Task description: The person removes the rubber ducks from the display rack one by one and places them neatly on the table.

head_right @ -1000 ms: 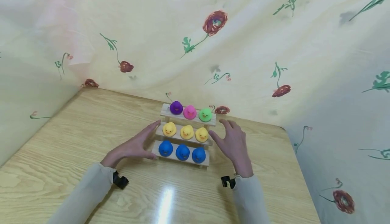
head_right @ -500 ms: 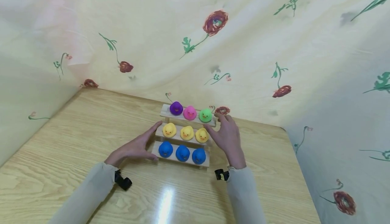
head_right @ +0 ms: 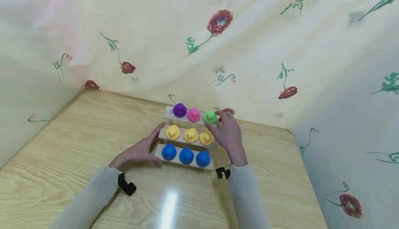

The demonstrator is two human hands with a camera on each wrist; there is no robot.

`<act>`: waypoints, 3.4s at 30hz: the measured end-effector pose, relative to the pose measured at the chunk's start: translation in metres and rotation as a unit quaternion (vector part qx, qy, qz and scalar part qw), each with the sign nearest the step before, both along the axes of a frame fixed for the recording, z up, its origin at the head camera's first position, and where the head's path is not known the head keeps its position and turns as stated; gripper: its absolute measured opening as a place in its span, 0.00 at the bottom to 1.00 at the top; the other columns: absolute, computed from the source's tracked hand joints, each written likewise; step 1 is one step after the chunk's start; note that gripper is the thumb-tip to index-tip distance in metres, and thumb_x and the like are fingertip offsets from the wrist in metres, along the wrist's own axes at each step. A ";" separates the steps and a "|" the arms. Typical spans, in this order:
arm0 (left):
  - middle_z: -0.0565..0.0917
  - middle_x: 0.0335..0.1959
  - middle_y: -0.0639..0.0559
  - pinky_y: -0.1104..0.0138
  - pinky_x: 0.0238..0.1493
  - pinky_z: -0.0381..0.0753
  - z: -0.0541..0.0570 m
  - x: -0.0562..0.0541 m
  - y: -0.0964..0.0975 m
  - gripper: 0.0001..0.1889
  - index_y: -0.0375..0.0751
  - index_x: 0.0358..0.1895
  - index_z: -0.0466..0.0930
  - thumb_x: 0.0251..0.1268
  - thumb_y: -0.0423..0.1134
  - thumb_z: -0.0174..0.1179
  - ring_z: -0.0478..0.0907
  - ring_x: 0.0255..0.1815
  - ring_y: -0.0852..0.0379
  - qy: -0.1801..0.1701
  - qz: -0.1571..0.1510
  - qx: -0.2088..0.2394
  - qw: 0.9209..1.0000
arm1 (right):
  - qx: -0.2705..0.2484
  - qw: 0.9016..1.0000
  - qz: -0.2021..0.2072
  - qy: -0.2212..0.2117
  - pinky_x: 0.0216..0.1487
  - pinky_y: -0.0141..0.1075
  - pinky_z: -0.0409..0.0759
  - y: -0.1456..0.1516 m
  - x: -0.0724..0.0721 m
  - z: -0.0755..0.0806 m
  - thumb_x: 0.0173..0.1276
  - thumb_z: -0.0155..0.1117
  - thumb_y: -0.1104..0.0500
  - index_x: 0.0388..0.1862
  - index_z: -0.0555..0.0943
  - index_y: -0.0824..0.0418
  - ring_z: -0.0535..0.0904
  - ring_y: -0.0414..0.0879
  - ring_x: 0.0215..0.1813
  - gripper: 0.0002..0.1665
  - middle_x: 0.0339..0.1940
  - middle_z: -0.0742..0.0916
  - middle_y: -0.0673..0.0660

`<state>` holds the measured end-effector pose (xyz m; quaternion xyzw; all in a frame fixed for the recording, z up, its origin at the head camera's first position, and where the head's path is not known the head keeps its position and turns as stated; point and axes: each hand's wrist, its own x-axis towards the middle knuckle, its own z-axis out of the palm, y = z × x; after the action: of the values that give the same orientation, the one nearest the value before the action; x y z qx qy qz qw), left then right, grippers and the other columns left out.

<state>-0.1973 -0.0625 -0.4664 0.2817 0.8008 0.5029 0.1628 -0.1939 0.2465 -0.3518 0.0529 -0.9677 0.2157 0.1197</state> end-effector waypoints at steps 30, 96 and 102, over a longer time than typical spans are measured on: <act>0.33 0.85 0.52 0.47 0.84 0.45 -0.014 -0.004 0.002 0.70 0.67 0.81 0.28 0.47 0.43 0.80 0.37 0.85 0.40 -0.059 -0.009 0.099 0.993 | -0.008 1.000 0.021 -0.008 0.32 0.33 0.72 0.001 -0.009 0.009 0.65 0.71 0.49 0.58 0.81 0.66 0.81 0.57 0.42 0.28 0.45 0.87 0.64; 0.31 0.85 0.49 0.43 0.83 0.43 -0.014 -0.001 0.001 0.71 0.61 0.82 0.28 0.47 0.42 0.80 0.35 0.84 0.35 -0.041 -0.019 0.118 0.992 | -0.055 0.987 -0.052 -0.140 0.27 0.33 0.71 0.077 0.014 -0.061 0.68 0.68 0.55 0.65 0.77 0.66 0.74 0.46 0.29 0.29 0.32 0.84 0.60; 0.31 0.85 0.48 0.44 0.83 0.43 -0.016 -0.002 0.001 0.71 0.62 0.82 0.28 0.46 0.43 0.81 0.36 0.84 0.36 -0.042 -0.017 0.116 0.992 | -0.064 0.986 -0.057 -0.144 0.27 0.31 0.72 0.075 0.015 -0.072 0.67 0.69 0.57 0.64 0.78 0.66 0.75 0.45 0.29 0.28 0.32 0.84 0.60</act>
<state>-0.1989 -0.0611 -0.4826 0.2910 0.7245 0.6009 0.1710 -0.1793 0.3213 -0.4237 -0.0421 -0.9603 0.2757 -0.0059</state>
